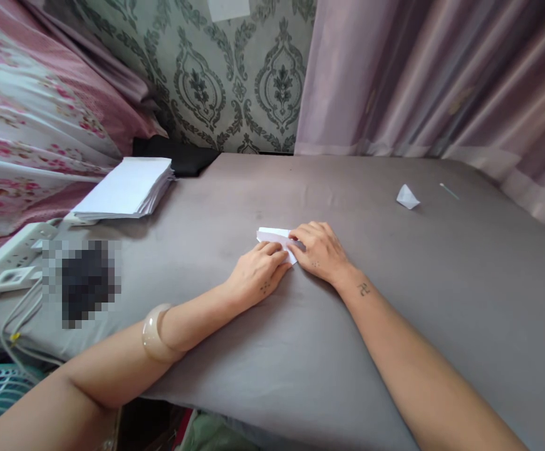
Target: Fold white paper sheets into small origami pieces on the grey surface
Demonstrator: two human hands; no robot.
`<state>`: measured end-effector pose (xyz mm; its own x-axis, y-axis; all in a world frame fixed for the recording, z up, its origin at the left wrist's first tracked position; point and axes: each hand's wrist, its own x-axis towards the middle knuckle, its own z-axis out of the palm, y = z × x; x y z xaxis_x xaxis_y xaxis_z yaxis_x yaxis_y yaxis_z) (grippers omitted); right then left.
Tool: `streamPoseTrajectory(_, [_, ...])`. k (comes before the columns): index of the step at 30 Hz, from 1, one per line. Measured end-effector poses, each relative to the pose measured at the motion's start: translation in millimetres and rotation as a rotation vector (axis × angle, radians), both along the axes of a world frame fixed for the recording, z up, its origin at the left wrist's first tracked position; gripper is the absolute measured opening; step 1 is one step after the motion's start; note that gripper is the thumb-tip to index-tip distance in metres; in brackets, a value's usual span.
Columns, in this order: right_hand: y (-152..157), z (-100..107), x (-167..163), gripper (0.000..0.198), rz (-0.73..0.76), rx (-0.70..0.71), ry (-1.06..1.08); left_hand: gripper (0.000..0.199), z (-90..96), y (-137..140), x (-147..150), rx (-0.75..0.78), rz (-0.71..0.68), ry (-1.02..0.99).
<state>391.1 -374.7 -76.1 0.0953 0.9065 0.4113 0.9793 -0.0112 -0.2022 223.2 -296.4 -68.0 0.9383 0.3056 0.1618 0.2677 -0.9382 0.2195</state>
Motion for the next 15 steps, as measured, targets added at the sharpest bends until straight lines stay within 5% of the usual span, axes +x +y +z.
streamPoseTrajectory(9, [0, 0, -2, 0.025, 0.045, -0.084, 0.004, 0.023, 3.3, 3, -1, -0.101, 0.066, -0.019])
streamPoseTrajectory(12, [0, 0, -3, 0.025, 0.046, -0.085, -0.017, 0.058, 2.5, 14, 1, -0.046, 0.161, -0.134])
streamPoseTrajectory(15, [0, 0, -4, 0.026, 0.037, -0.095, -0.045, 0.075, 0.7, 28, 3, 0.048, 0.109, -0.185])
